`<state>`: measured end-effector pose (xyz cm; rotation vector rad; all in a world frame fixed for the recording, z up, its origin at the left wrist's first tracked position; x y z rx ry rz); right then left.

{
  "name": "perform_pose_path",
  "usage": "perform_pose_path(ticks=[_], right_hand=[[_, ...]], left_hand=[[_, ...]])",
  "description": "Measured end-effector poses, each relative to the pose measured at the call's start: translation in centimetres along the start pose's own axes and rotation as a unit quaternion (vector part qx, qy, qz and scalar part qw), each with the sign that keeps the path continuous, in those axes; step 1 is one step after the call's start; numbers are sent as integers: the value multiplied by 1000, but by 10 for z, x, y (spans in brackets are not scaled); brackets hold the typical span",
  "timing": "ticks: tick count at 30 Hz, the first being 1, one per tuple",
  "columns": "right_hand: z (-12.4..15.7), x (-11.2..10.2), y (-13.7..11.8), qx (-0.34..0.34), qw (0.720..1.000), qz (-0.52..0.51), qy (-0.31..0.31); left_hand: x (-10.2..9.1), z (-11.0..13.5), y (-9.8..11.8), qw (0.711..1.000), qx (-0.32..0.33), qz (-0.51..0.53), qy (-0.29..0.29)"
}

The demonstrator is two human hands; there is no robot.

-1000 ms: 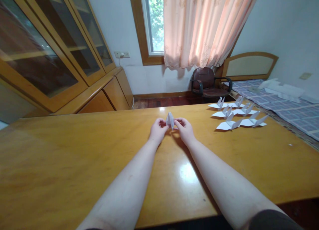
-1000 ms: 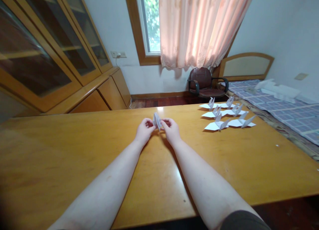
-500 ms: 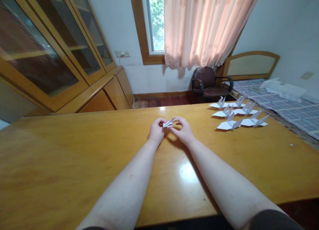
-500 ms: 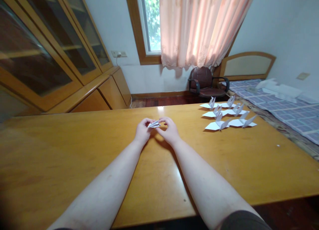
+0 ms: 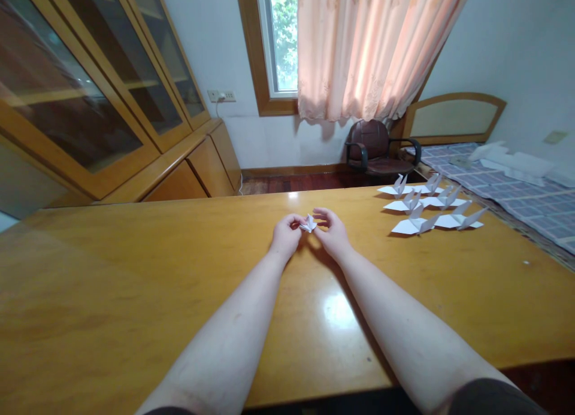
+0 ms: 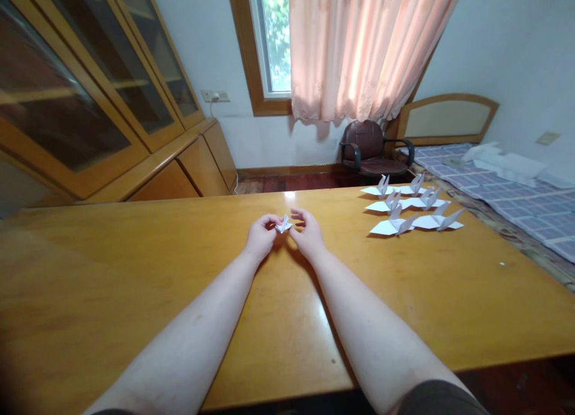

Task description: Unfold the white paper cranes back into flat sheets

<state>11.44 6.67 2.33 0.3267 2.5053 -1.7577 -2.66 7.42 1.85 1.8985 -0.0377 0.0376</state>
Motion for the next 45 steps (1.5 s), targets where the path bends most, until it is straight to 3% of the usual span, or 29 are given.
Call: perform_pose_path(ticks=[7, 15, 21, 31, 45], right_hand=[[0, 5, 2, 12, 999, 24, -41], [0, 7, 15, 99, 993, -51, -34], [-1, 10, 21, 126, 978, -165, -31], [1, 7, 15, 130, 986, -102, -31], [1, 9, 20, 121, 987, -96, -42]], left_hand=[[8, 0, -6, 999, -13, 22, -38], [0, -4, -13, 998, -20, 65, 7], [-11, -3, -11, 998, -5, -37, 44], [-15, -3, -1, 988, 20, -147, 49], [-17, -3, 1, 986, 23, -156, 55]])
Point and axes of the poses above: each hand's wrist, its own z-axis away from the middle knuckle, its own x-axis out of the palm, y = z × x, the point moved 8 cm from there along -z, towards the middle knuckle, and after that the axes turned 5 degrees about x, right-handed, at the moved point
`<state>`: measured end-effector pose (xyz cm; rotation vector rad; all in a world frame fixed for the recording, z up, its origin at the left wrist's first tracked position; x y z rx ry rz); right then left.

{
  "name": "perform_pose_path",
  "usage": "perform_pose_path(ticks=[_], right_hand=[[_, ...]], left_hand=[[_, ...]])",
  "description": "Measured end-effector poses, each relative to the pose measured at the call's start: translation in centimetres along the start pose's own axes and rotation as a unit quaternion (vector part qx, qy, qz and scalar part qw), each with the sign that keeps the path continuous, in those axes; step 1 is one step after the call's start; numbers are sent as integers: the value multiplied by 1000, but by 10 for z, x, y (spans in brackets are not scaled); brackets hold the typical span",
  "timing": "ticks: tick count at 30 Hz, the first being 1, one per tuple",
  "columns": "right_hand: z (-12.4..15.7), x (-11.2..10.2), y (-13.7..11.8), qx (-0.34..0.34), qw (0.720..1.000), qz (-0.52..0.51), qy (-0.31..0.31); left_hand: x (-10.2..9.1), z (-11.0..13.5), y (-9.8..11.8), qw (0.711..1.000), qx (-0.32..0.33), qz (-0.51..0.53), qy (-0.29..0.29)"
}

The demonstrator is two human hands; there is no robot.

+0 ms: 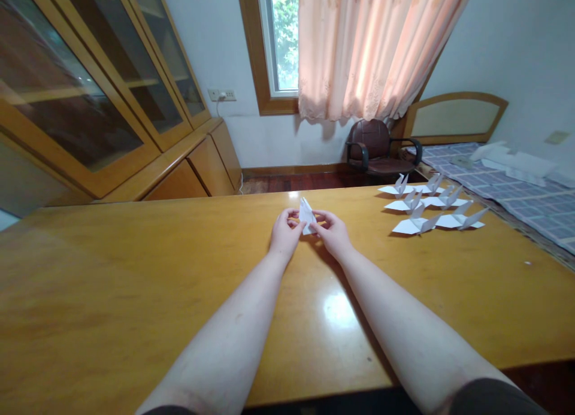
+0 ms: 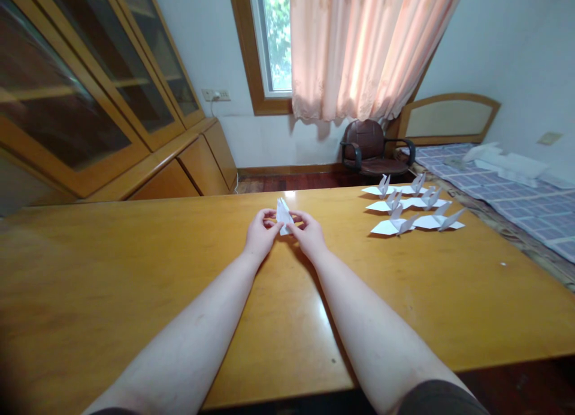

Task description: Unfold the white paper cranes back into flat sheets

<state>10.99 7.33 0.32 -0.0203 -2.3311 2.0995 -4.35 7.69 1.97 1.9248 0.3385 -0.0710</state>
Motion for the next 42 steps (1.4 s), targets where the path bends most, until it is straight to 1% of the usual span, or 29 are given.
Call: perform_pose_path(ticks=[5, 7, 10, 15, 23, 26, 28, 31, 33, 34, 38, 40, 42], right_hand=[[0, -1, 1, -1, 1000, 8, 3], [0, 1, 1, -4, 1000, 16, -9], [2, 6, -1, -17, 998, 48, -36], [7, 10, -8, -40, 991, 114, -52], [7, 10, -6, -30, 988, 141, -55], [6, 10, -3, -12, 990, 132, -53], [6, 10, 1, 14, 993, 105, -51], [5, 12, 8, 73, 996, 10, -59], [4, 14, 12, 107, 991, -50, -70], [4, 16, 13, 119, 988, -62, -78], [7, 22, 15, 136, 984, -29, -114], [7, 21, 15, 135, 985, -15, -105], [5, 16, 16, 136, 988, -12, -75]], left_hand=[[1, 1, 0, 1000, -6, 20, 0], [1, 1, 1, 999, -11, 32, 1], [-1, 1, 1, 999, -13, 40, 11], [-4, 0, -1, 997, -10, 66, 25], [-4, 0, -4, 993, -28, 109, 32], [-4, 0, -2, 992, -25, 124, 30], [-5, 0, -1, 991, -23, 124, 35], [-7, 0, -1, 990, -34, 131, 46], [-7, 0, -2, 988, -41, 144, 48], [-6, 0, -2, 987, -42, 151, 47], [0, 1, -4, 981, -57, 184, 32], [3, 3, -5, 975, -72, 208, 20], [5, 5, -4, 970, -78, 230, 9]])
Point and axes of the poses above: each hand's wrist, its own z-axis away from the middle knuckle, its own x-axis out of the palm, y = z × x, the point moved 8 cm from there along -z, towards the middle knuckle, and after that the axes turned 5 degrees about x, right-handed, at the moved point
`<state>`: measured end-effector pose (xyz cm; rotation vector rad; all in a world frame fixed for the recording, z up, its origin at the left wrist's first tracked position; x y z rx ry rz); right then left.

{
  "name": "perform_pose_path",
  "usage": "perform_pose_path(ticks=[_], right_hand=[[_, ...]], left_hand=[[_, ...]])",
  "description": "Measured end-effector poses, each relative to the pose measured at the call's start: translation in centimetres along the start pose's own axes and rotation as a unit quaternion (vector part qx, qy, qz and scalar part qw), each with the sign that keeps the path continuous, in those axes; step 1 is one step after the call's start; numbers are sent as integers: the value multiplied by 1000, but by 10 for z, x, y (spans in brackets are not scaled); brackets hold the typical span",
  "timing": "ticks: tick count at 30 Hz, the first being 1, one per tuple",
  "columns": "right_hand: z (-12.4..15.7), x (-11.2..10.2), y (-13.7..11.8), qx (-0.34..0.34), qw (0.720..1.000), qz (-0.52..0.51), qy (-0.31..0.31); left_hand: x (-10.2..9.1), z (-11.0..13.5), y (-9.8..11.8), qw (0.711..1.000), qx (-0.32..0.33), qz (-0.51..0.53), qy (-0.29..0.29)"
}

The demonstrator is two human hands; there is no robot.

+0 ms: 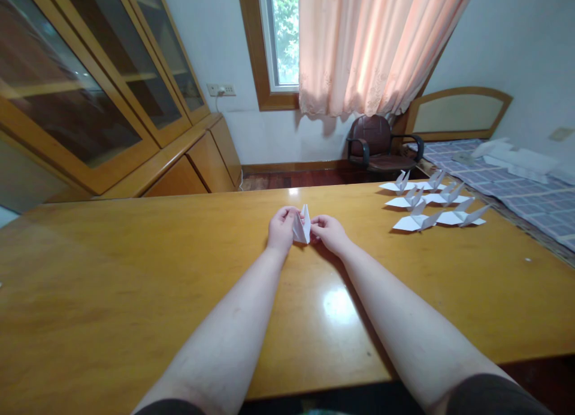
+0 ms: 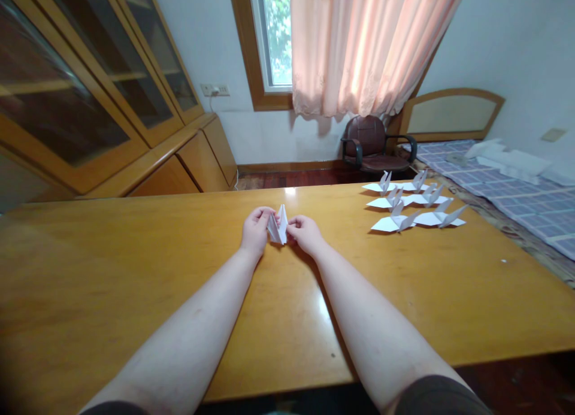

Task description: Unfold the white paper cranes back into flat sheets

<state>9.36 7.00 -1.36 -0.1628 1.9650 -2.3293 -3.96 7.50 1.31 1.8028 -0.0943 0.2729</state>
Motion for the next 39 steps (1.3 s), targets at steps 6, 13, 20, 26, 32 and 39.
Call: perform_pose_path(ticks=[6, 13, 20, 26, 32, 39], right_hand=[[-5, -29, -3, -44, 991, -15, 125], [-2, -45, -14, -104, 974, -103, 172], [-4, -34, -11, -75, 967, -217, 112], [-2, -23, -12, -72, 976, -194, 62], [-2, -23, -15, -103, 978, -167, 69], [-4, -30, -12, -103, 966, -222, 79]], left_hand=[[11, 7, -1, 994, -45, 62, -81], [15, 2, -15, 995, -50, -19, -87], [22, 2, -22, 991, -60, -39, -114], [16, 2, -27, 993, -93, -12, -70], [16, 1, -18, 995, -65, -11, -69], [29, 8, -17, 984, -96, 69, -132]])
Point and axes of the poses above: each hand's wrist, its own z-axis away from the middle knuckle, its own x-axis out of the palm, y = z × x, the point moved 8 cm from there along -z, towards the middle knuckle, and after that the axes turned 5 degrees about x, right-handed, at the moved point
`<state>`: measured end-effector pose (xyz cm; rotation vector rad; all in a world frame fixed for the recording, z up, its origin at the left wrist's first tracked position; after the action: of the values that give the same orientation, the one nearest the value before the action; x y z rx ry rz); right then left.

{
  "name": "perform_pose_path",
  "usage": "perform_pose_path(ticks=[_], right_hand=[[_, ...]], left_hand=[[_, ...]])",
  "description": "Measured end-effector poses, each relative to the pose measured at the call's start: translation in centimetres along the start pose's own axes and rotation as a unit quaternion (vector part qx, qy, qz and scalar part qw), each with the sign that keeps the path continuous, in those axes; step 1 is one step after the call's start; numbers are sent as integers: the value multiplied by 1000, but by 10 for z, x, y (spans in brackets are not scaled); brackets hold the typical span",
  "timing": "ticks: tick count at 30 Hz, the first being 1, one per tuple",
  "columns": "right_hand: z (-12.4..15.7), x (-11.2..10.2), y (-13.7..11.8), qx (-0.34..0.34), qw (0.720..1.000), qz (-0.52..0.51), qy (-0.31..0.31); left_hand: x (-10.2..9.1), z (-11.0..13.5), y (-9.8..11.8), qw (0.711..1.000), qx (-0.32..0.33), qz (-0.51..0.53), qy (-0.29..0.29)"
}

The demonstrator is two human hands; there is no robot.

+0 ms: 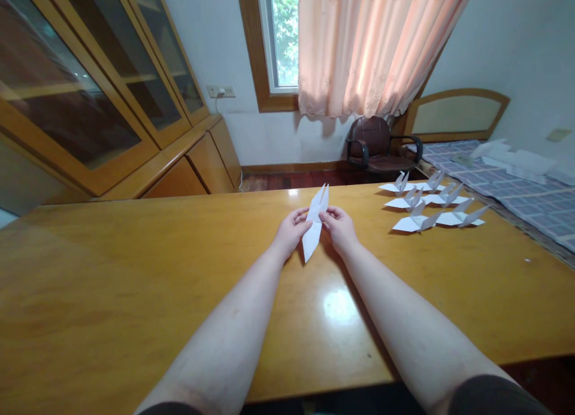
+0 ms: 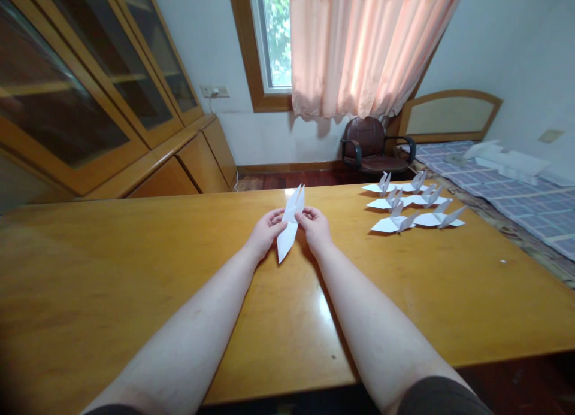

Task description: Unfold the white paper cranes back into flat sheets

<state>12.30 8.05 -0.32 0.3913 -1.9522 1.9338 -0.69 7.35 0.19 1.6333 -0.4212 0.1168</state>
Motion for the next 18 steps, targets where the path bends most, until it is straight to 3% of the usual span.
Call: perform_pose_path(ticks=[5, 7, 9, 11, 13, 16, 18], right_hand=[[-1, -3, 2, 14, 1000, -1, 23], [-1, -5, 1, 14, 998, 46, 39], [1, -3, 2, 27, 994, 102, 39], [4, 3, 6, 47, 991, 125, 4], [10, 15, 10, 65, 991, 105, -56], [17, 29, 14, 87, 987, 41, -130], [16, 32, 15, 97, 984, -6, -147]], left_hand=[[-4, -2, -1, 999, 14, -49, 7], [-13, -2, 7, 988, 52, -132, 54], [-22, 1, 21, 959, 110, -236, 108], [-23, 6, 35, 924, 168, -317, 128], [-19, 9, 44, 898, 209, -369, 113], [-13, 11, 48, 869, 238, -427, 83], [-11, 11, 47, 854, 241, -454, 75]])
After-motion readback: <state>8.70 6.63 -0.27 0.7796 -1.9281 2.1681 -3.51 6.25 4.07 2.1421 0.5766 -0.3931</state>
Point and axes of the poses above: each hand's wrist, its own z-axis away from the middle knuckle, its own x-axis out of the palm, y = z × x, the point moved 8 cm from there along -z, towards the middle knuckle, and after that the axes turned 5 degrees about x, right-handed, at the moved point
